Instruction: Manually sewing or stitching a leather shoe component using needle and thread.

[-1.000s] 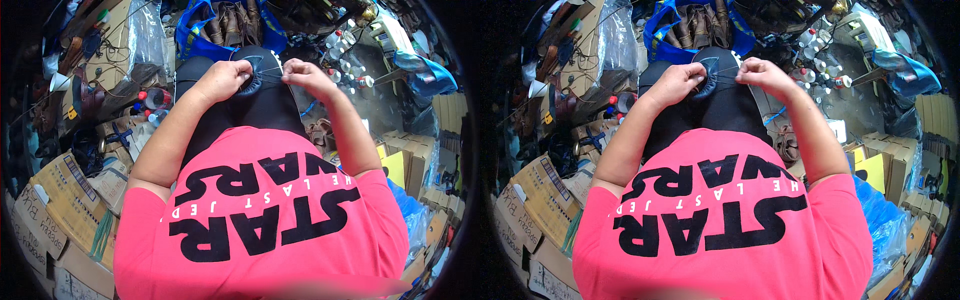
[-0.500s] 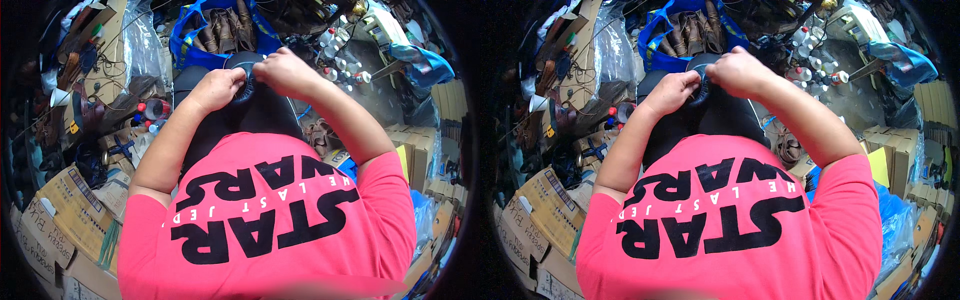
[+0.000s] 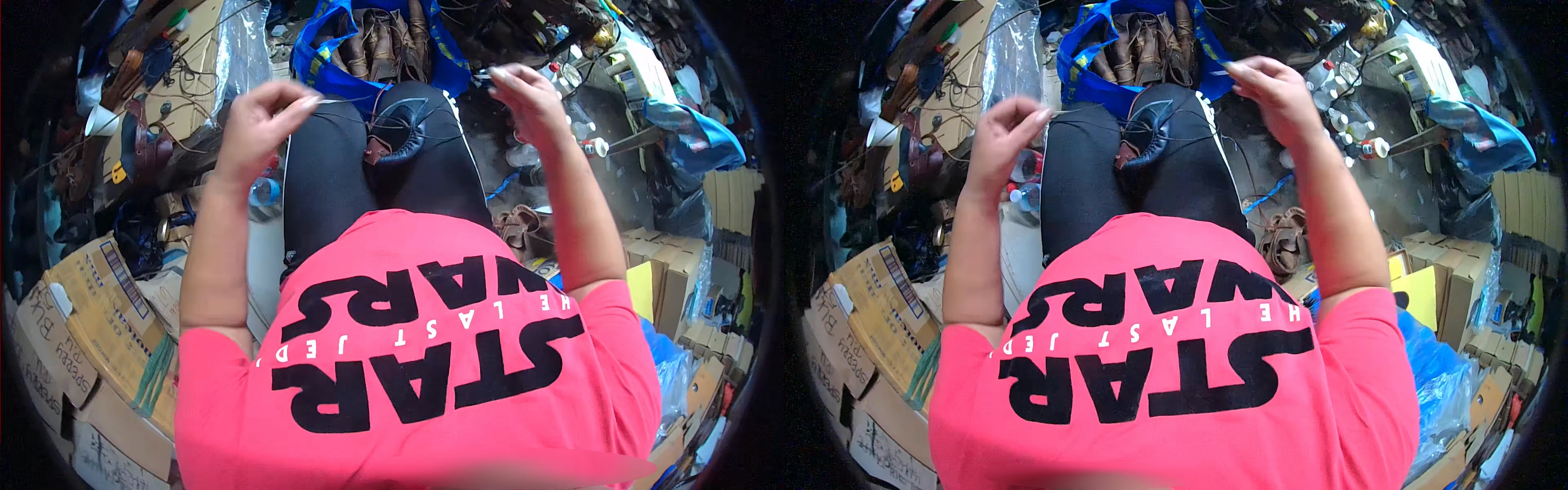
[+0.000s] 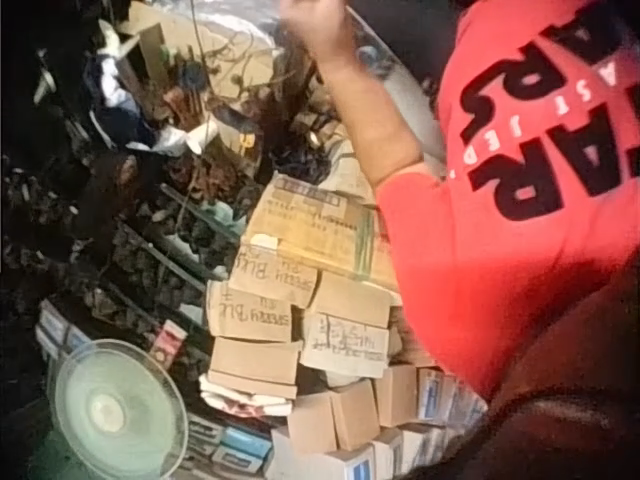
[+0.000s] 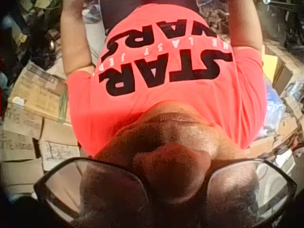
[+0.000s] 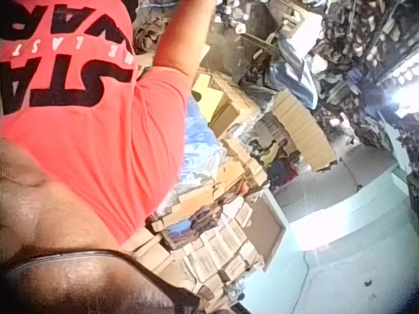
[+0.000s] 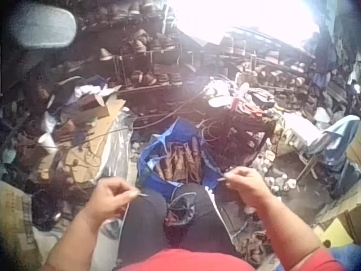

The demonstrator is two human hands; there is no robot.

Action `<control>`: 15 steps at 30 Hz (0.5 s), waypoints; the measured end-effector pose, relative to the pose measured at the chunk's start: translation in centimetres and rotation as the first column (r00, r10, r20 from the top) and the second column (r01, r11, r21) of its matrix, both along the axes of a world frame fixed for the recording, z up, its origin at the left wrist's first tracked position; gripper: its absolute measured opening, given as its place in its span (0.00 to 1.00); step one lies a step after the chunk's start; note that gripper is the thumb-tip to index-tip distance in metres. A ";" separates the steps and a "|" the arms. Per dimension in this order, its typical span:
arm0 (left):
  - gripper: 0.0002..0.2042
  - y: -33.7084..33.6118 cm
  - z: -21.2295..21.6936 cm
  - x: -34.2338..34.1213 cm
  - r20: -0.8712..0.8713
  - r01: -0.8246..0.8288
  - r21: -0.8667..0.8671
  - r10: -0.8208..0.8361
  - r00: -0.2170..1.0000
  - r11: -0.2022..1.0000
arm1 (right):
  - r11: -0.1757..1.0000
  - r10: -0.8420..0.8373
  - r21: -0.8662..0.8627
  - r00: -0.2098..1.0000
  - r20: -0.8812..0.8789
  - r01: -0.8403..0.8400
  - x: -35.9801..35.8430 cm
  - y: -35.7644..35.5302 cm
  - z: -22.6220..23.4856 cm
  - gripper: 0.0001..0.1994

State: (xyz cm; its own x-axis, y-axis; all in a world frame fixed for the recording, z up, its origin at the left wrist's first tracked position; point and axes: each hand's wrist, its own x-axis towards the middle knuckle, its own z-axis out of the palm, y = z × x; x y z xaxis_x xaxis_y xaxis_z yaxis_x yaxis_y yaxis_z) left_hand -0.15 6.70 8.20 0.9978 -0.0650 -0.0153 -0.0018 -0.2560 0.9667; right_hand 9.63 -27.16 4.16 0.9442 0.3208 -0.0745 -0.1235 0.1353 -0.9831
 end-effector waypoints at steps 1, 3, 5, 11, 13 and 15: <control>0.02 -1.8 1.2 0.8 0.095 0.105 -0.085 -0.097 0.991 0.991 | 0.991 0.014 0.132 1.000 -0.016 -0.012 0.3 2.1 0.2 0.12; 0.03 -5.9 1.5 1.2 0.273 0.295 -0.266 -0.222 0.936 0.918 | 0.917 0.092 0.393 0.995 -0.047 -0.067 -0.5 6.8 1.0 0.14; 0.06 -9.0 0.5 0.8 0.265 0.479 -0.388 -0.403 0.876 0.787 | 0.783 0.299 0.572 0.954 -0.001 -0.244 -1.7 8.9 1.9 0.16; 0.04 -1.6 -2.1 -1.2 0.266 0.129 0.715 -0.438 0.859 0.687 | 0.660 0.547 -0.645 0.835 0.062 -0.385 -4.3 2.1 0.1 0.12; 0.06 6.7 -0.7 -0.9 0.218 -0.057 0.655 -0.116 0.969 0.754 | 0.539 0.408 -0.832 0.905 0.121 -0.132 -3.7 -4.7 -3.0 0.12; 0.08 13.9 4.0 -1.5 0.304 -0.481 0.676 0.383 0.872 0.559 | 0.364 0.124 -0.930 0.987 0.101 0.049 -3.8 -13.1 -4.2 0.12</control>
State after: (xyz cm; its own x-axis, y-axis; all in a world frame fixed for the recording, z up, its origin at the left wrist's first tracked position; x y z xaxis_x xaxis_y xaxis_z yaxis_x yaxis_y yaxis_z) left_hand -1.68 20.59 12.15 0.9004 0.3567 0.2492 0.2073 -0.8551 0.4752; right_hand 5.83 -40.28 0.00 0.9592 0.1654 -0.2292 0.0345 -0.8733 -0.4860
